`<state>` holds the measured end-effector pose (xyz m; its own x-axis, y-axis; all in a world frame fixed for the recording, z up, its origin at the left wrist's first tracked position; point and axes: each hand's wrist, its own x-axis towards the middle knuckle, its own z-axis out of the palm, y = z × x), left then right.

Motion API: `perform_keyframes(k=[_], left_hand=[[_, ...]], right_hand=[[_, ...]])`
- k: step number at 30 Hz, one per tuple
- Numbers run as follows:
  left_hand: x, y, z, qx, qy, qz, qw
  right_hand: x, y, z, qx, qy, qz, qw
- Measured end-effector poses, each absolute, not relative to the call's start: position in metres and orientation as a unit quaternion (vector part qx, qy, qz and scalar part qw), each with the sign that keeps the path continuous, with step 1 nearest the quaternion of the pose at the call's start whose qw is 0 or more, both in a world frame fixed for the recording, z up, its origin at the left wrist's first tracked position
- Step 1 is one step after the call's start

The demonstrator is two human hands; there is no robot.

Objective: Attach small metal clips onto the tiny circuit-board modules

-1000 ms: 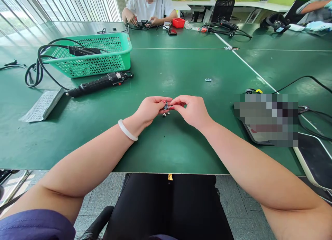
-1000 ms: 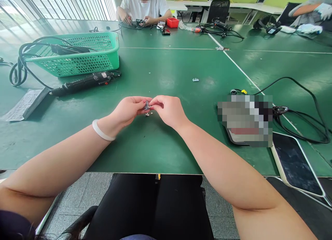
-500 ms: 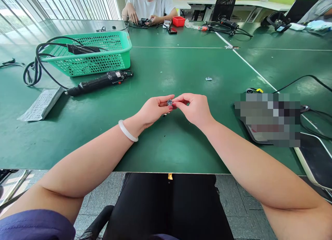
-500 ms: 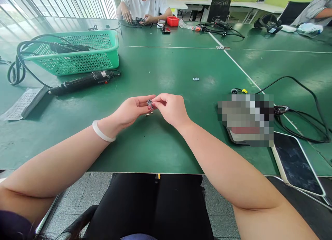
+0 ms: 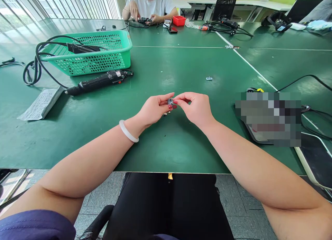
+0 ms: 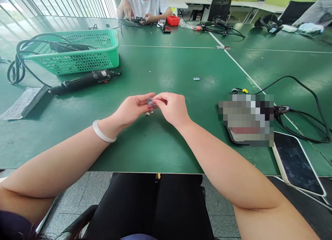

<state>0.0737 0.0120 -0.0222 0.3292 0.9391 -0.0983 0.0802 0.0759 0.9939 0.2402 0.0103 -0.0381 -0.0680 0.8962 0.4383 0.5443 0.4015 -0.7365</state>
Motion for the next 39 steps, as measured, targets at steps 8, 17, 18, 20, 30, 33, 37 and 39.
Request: perform_keyframes(k=[8, 17, 18, 20, 30, 33, 37, 39], left_hand=[[0.072, 0.013, -0.026, 0.598, 0.433, 0.370, 0.564], [0.071, 0.015, -0.033, 0.633, 0.434, 0.370, 0.523], [0.071, 0.014, -0.032, 0.636, 0.435, 0.369, 0.520], [0.071, 0.013, -0.031, 0.640, 0.436, 0.368, 0.514], [0.070, 0.016, -0.037, 0.662, 0.437, 0.369, 0.484], [0.069, 0.015, -0.037, 0.672, 0.440, 0.363, 0.473], [0.069, 0.016, -0.036, 0.676, 0.441, 0.358, 0.469], [0.069, 0.016, -0.037, 0.679, 0.440, 0.356, 0.468]], right_hand=[[0.240, 0.012, -0.038, -0.506, -0.736, 0.170, 0.417], [0.242, 0.015, -0.038, -0.490, -0.783, 0.103, 0.369], [0.242, 0.015, -0.038, -0.490, -0.785, 0.099, 0.366], [0.243, 0.015, -0.038, -0.489, -0.788, 0.094, 0.361], [0.243, 0.014, -0.035, -0.485, -0.812, 0.066, 0.317], [0.243, 0.014, -0.035, -0.484, -0.815, 0.066, 0.310], [0.242, 0.013, -0.036, -0.487, -0.815, 0.063, 0.307], [0.242, 0.013, -0.036, -0.487, -0.813, 0.061, 0.313]])
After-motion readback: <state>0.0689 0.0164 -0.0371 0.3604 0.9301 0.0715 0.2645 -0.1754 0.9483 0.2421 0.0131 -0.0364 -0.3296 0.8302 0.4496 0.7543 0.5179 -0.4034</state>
